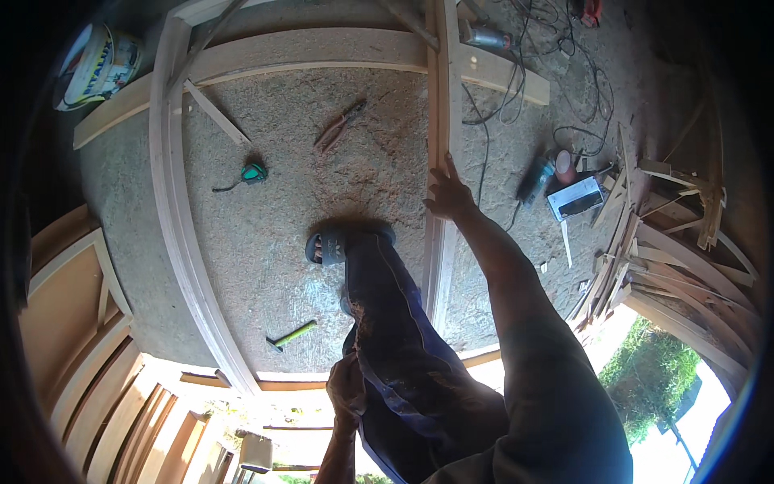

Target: The person assembles a wooden frame by positioning planks, marking measurements with a pencil and square, sawing a plank to length, and using a nail gun to fasten the joints. The frame is adjusted and aligned during the process.

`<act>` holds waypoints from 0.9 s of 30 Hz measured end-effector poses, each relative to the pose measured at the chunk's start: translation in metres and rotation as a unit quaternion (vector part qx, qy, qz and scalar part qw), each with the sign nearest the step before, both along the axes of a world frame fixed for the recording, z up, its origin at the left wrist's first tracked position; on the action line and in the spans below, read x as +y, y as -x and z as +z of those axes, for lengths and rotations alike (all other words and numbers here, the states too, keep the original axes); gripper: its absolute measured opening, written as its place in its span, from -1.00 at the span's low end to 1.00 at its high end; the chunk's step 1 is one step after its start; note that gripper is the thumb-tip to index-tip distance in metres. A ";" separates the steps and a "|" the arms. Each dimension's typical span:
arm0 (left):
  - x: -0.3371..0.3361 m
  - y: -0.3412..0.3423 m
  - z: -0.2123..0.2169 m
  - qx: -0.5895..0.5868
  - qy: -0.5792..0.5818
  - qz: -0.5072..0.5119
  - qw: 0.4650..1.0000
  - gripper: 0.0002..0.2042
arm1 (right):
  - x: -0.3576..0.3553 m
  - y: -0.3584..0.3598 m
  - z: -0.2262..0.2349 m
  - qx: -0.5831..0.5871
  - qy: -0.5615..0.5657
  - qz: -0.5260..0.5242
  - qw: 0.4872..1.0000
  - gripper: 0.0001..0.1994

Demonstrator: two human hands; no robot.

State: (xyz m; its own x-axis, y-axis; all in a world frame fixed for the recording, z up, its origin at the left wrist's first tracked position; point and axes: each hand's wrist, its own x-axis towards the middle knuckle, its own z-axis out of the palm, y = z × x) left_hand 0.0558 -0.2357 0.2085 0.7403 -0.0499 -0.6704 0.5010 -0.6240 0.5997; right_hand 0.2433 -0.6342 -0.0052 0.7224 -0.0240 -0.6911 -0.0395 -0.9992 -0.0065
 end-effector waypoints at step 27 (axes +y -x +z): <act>0.073 0.223 0.034 0.119 -0.026 0.219 0.968 -0.65 | -0.114 0.460 0.277 0.108 -0.123 -0.330 0.930 -0.58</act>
